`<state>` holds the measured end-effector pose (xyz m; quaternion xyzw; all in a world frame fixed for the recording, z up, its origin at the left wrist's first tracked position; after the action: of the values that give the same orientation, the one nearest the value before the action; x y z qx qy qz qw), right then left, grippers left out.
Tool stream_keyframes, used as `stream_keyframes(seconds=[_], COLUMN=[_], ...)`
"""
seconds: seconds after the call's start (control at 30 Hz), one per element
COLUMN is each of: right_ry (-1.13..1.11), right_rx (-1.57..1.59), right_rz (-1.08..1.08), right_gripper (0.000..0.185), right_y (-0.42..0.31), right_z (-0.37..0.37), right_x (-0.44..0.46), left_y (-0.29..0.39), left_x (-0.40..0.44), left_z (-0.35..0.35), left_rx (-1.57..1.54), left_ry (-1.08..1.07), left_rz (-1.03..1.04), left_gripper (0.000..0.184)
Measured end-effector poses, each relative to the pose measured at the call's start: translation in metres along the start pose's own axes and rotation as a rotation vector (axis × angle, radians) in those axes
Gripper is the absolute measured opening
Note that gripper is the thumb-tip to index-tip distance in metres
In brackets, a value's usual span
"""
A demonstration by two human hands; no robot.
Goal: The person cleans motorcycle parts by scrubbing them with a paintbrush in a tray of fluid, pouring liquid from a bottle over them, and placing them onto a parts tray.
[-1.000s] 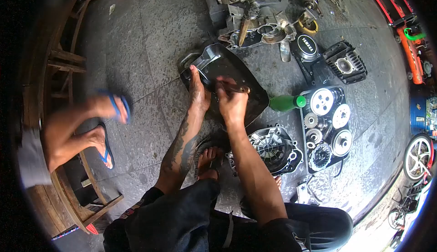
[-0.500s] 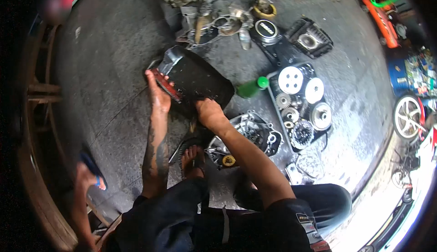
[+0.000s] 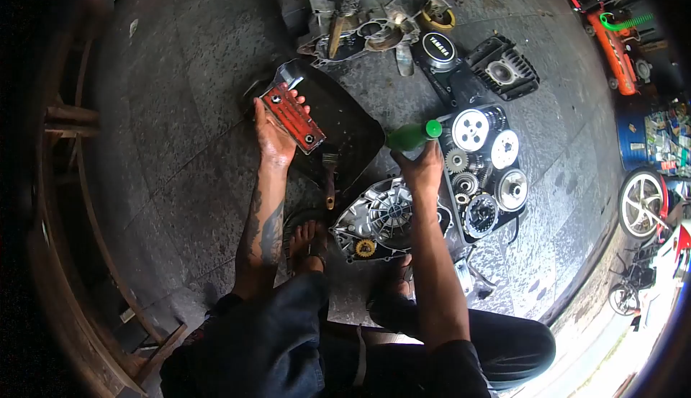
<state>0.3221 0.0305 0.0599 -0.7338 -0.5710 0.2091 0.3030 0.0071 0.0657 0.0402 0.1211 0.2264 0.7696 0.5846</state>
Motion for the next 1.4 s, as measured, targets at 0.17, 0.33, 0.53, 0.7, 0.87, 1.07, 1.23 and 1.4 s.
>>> stream_keyframes(seconds=[0.17, 0.33, 0.53, 0.7, 0.87, 1.07, 1.23, 1.4], right_ry=[-0.063, -0.118, -0.334, -0.622, -0.641, -0.542, -0.471, -0.424], right_rx=[-0.01, 0.25, -0.104, -0.716, -1.02, -1.264, -1.214, -1.113], right_rz=[-0.049, -0.057, -0.557, -0.568, -0.741, -0.809, -0.788, -0.796], right_gripper=[0.064, 0.077, 0.07, 0.069, 0.054, 0.055, 0.054, 0.048], right_y=[-0.004, -0.011, -0.159, -0.194, -0.231, -0.247, -0.255, -0.272], right_z=[0.012, 0.006, -0.046, -0.057, -0.061, -0.057, -0.061, -0.065], right_x=[0.019, 0.033, 0.035, 0.018, -0.001, 0.003, 0.017, 0.025], left_y=[-0.001, -0.019, -0.026, -0.031, -0.042, -0.042, -0.045, -0.043], left_x=[0.0, -0.007, -0.008, -0.011, -0.014, -0.012, -0.013, -0.012], left_z=[0.001, -0.015, -0.026, -0.021, -0.017, -0.002, 0.001, 0.003], left_rx=[-0.076, -0.224, -0.16, -0.033, 0.014, 0.106, 0.174, 0.135], left_ry=[-0.048, 0.079, 0.099, 0.123, 0.035, -0.073, -0.033, -0.053], left_rz=[-0.016, -0.167, -0.238, -0.222, -0.229, -0.175, -0.225, -0.203], left_gripper=[0.064, 0.061, 0.057, 0.058, 0.062, 0.069, 0.074, 0.068])
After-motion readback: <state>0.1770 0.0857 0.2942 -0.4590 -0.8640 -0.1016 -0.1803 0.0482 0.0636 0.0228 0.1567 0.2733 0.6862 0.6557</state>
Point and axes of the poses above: each hand's wrist, its own x-axis towards the middle knuckle, its own z-axis out of the palm, y = z × x, the point moved 7 cm from there along x, towards the middle knuckle, and after that the axes turned 9 degrees about z, right-handed, at the moved point
